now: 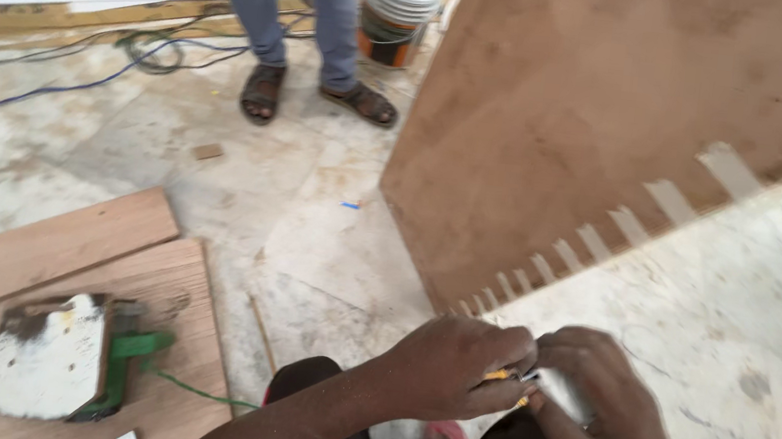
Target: The person measures and marks a white wooden strip with a pencil and tape measure, then uses a circular saw to cut the strip. They repeat this process for a second strip, measuring and cutting it to size.
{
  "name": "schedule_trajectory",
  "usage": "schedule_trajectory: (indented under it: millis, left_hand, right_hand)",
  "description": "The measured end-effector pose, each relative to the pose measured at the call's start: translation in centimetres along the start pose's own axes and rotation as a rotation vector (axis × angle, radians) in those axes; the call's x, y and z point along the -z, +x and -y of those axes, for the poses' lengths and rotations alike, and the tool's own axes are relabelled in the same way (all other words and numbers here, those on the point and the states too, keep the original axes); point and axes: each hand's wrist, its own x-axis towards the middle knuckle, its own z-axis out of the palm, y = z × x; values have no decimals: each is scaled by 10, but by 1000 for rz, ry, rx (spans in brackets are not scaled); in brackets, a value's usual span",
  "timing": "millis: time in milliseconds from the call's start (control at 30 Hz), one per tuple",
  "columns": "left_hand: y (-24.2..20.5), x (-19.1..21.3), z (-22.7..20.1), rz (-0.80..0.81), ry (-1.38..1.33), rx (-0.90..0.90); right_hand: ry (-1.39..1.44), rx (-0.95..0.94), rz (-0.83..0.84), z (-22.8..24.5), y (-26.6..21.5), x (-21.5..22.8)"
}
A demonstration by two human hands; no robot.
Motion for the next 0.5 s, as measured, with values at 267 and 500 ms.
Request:
schedule_trajectory:
  millis: [267, 500]
  left_hand:
    - [79, -28, -38, -141, 263, -340]
    - [128, -36, -16, -298, 284, -253]
  right_hand:
    - [-391, -110, -61, -30, -4, 88]
    - [-736, 23, -332, -182, -25, 182]
